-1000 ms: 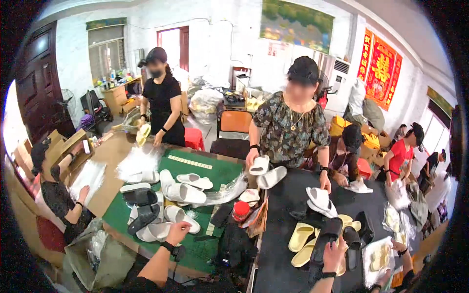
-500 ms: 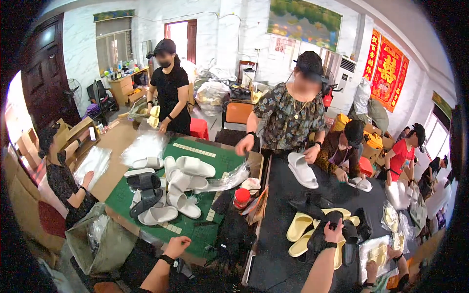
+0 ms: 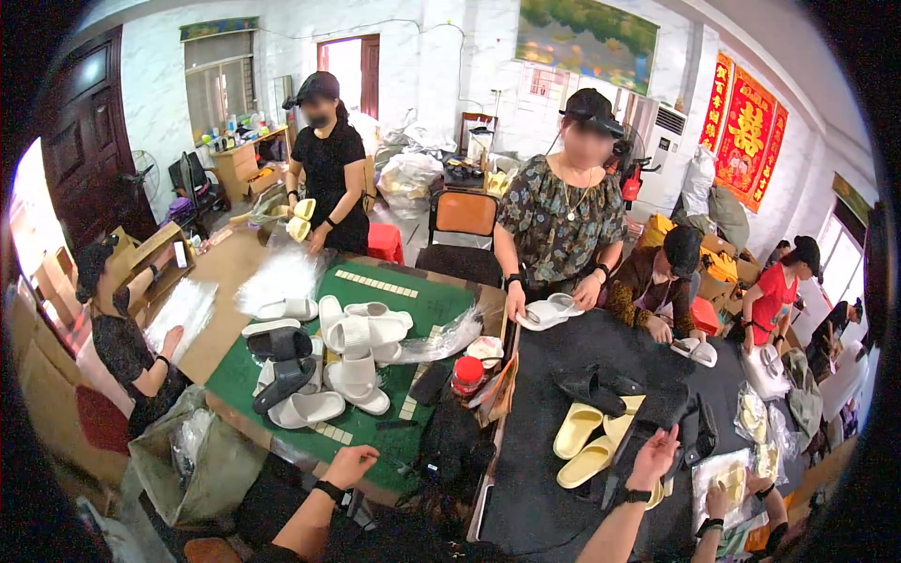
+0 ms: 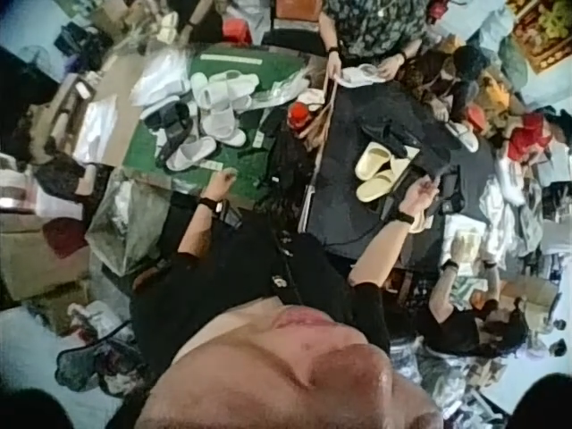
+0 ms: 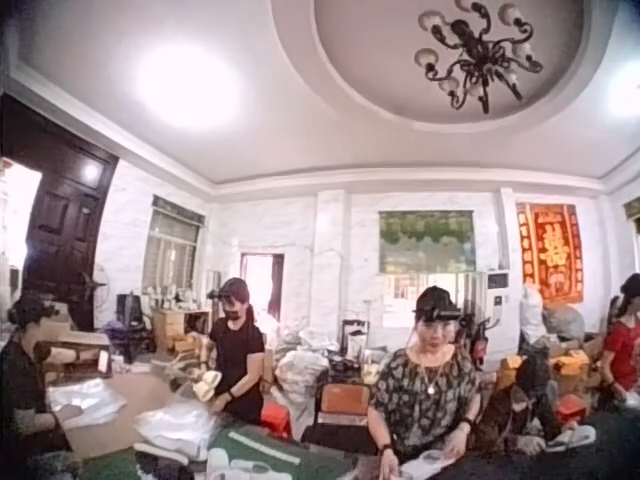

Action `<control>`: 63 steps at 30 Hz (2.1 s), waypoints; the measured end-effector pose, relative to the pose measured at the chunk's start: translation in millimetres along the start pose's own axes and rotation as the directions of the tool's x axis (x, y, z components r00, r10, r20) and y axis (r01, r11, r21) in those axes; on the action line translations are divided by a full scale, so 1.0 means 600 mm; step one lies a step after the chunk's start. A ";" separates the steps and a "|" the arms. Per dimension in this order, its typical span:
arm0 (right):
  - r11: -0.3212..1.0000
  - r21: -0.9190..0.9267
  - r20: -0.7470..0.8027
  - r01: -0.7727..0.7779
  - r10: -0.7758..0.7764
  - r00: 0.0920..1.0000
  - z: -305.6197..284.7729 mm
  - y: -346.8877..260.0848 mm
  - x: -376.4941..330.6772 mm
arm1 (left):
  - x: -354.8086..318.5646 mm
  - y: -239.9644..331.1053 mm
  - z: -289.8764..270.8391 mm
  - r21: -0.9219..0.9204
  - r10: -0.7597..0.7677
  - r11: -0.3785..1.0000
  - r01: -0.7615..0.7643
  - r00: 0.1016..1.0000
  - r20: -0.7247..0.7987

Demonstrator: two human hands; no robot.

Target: Inspecting, cleaning, and packing finished slippers into plastic bags.

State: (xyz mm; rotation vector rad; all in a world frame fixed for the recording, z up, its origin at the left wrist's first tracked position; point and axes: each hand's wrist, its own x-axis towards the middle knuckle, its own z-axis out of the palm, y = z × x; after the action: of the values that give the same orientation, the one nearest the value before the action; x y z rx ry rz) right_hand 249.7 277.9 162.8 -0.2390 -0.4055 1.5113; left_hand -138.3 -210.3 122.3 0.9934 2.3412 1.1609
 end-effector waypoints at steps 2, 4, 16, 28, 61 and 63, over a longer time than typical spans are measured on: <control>0.993 -0.117 0.031 0.021 -0.017 0.999 0.011 -0.064 -0.034 | 0.027 0.028 0.005 0.016 0.039 0.999 -0.040 0.997 0.071; 0.971 -0.235 0.055 -0.049 0.063 0.996 0.097 -0.085 -0.100 | 0.037 0.046 0.003 0.046 0.035 0.998 -0.040 0.994 0.105; 0.046 -0.987 0.147 0.157 0.670 0.727 0.057 -0.058 -0.308 | 0.077 0.118 0.083 -0.077 0.179 0.984 -0.163 0.922 0.343; -0.548 -0.626 -0.071 0.555 0.748 0.659 0.017 0.025 -0.389 | 0.073 0.171 0.287 -0.327 0.624 0.750 -0.575 0.453 0.636; -0.407 -0.794 0.110 0.451 0.634 0.766 -0.119 0.040 -0.422 | 0.112 0.349 0.359 -0.097 0.414 0.604 -0.791 0.207 0.886; -0.298 -0.832 0.198 0.467 0.627 0.753 -0.109 0.022 -0.439 | 0.187 0.422 0.308 -0.499 0.874 0.470 -0.729 0.303 0.380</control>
State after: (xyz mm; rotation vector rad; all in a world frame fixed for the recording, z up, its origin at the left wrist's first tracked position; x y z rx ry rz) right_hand 261.2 23.0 68.9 -1.1536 -2.5005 0.8033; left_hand 0.0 79.2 211.9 2.2029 1.0508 1.1011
